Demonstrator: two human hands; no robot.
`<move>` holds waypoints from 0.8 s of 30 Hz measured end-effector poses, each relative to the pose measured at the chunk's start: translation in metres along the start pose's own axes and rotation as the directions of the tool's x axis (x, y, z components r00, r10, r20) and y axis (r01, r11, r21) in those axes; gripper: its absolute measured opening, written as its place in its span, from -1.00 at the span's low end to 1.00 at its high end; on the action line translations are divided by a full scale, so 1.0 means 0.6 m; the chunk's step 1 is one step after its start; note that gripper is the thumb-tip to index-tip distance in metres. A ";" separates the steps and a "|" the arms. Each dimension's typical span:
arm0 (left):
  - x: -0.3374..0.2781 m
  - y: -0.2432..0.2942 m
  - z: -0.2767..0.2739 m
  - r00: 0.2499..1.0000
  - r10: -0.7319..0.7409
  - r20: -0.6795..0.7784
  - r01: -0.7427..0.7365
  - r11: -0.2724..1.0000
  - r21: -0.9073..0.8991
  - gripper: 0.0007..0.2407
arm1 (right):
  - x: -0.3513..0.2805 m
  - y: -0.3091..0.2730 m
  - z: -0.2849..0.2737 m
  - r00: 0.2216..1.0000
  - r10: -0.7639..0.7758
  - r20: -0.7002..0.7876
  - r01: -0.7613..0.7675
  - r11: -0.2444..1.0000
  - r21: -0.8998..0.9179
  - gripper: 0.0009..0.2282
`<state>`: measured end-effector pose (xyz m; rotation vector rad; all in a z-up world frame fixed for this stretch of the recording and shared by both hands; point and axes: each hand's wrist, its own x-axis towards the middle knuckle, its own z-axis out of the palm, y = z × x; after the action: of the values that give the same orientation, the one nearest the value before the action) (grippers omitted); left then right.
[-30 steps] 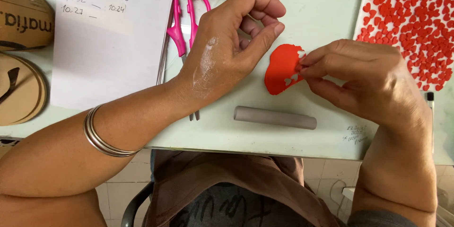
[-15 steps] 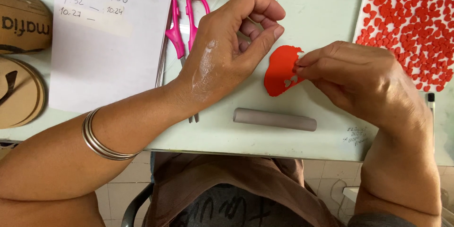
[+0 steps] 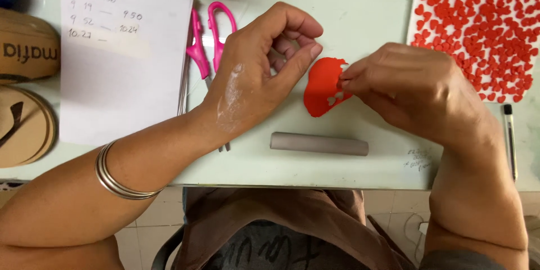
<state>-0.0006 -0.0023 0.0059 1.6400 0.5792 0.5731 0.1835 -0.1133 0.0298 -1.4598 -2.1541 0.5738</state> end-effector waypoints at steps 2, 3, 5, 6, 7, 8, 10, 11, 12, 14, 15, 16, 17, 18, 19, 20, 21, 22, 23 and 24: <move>0.000 -0.002 0.004 1.000 0.008 0.006 -0.008 1.000 0.005 -0.95 | -0.003 -0.002 -0.010 0.999 0.048 -0.018 -0.047 0.997 0.057 -0.95; -0.001 -0.003 0.005 1.000 0.013 0.005 -0.013 1.000 0.009 -0.94 | -0.003 -0.003 -0.015 0.995 0.092 -0.027 -0.089 0.989 0.117 -0.96; -0.002 -0.001 0.004 1.000 0.020 0.014 -0.021 1.000 0.015 -0.94 | 0.002 -0.010 -0.020 0.989 0.131 -0.065 -0.122 0.985 0.122 -0.94; -0.003 0.000 0.004 1.000 0.021 0.019 -0.021 1.000 0.016 -0.93 | 0.003 -0.013 -0.021 0.981 0.170 -0.096 -0.157 0.979 0.132 -0.91; -0.003 0.003 0.005 0.999 0.025 0.025 -0.026 0.999 0.019 -0.93 | 0.000 -0.013 -0.016 0.980 0.172 -0.103 -0.158 0.979 0.130 -0.91; -0.004 0.006 0.005 0.998 0.039 0.044 -0.039 0.999 -0.006 -0.92 | -0.002 -0.012 -0.011 0.941 0.306 -0.144 -0.255 0.922 0.292 -0.91; -0.008 0.009 0.007 0.996 0.062 0.064 -0.060 0.998 -0.022 -0.90 | -0.008 -0.007 -0.001 0.887 0.431 -0.168 -0.320 0.834 0.450 -0.92; -0.011 0.011 0.009 0.988 0.125 0.086 -0.121 0.992 -0.046 -0.86 | -0.012 -0.003 0.003 0.885 0.435 -0.167 -0.293 0.797 0.528 -0.92; -0.010 0.012 0.009 0.975 0.199 0.103 -0.193 0.979 -0.063 -0.81 | -0.012 0.005 0.006 0.887 0.428 -0.173 -0.251 0.763 0.596 -0.92; -0.014 0.021 0.009 0.967 0.229 0.113 -0.226 0.973 -0.044 -0.80 | -0.008 0.000 0.019 0.824 0.546 -0.155 -0.305 0.657 0.689 -0.91; -0.016 0.025 0.010 0.962 0.241 0.125 -0.238 0.970 -0.041 -0.80 | -0.008 -0.002 0.026 0.740 0.665 -0.100 -0.360 0.518 0.776 -0.90; -0.017 0.027 0.011 0.961 0.247 0.127 -0.245 0.969 -0.033 -0.80 | -0.006 -0.004 0.025 0.744 0.660 -0.109 -0.350 0.523 0.777 -0.90; -0.017 0.028 0.011 0.962 0.246 0.118 -0.245 0.969 -0.029 -0.81 | -0.004 -0.005 0.026 0.761 0.642 -0.087 -0.329 0.499 0.802 -0.91; -0.019 0.028 0.013 0.963 0.244 0.110 -0.242 0.970 -0.029 -0.81 | -0.003 -0.007 0.026 0.777 0.626 -0.064 -0.311 0.471 0.826 -0.92; -0.017 0.026 0.013 0.962 0.249 0.113 -0.247 0.969 -0.025 -0.81 | -0.001 -0.008 0.027 0.778 0.624 -0.071 -0.305 0.474 0.826 -0.92; -0.018 0.023 0.014 0.963 0.249 0.103 -0.248 0.968 -0.023 -0.80 | 0.000 -0.010 0.028 0.781 0.624 -0.044 -0.289 0.422 0.859 -0.94; -0.019 0.020 0.015 0.964 0.250 0.094 -0.249 0.968 -0.020 -0.79 | 0.002 -0.012 0.031 0.783 0.622 -0.016 -0.273 0.367 0.889 -0.95; -0.019 0.018 0.015 0.964 0.248 0.095 -0.247 0.969 -0.019 -0.79 | 0.000 -0.010 0.033 0.783 0.622 -0.016 -0.272 0.365 0.890 -0.95; -0.020 0.016 0.016 0.962 0.259 0.089 -0.258 0.966 -0.015 -0.80 | -0.001 -0.008 0.036 0.759 0.650 0.021 -0.300 0.321 0.898 -0.95; -0.019 0.014 0.016 0.959 0.272 0.082 -0.272 0.962 -0.010 -0.81 | -0.001 -0.006 0.038 0.735 0.675 0.056 -0.325 0.278 0.904 -0.95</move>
<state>-0.0027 -0.0181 0.0123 1.7494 0.2936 0.7006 0.1676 -0.1170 0.0137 -1.3961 -0.7077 1.3081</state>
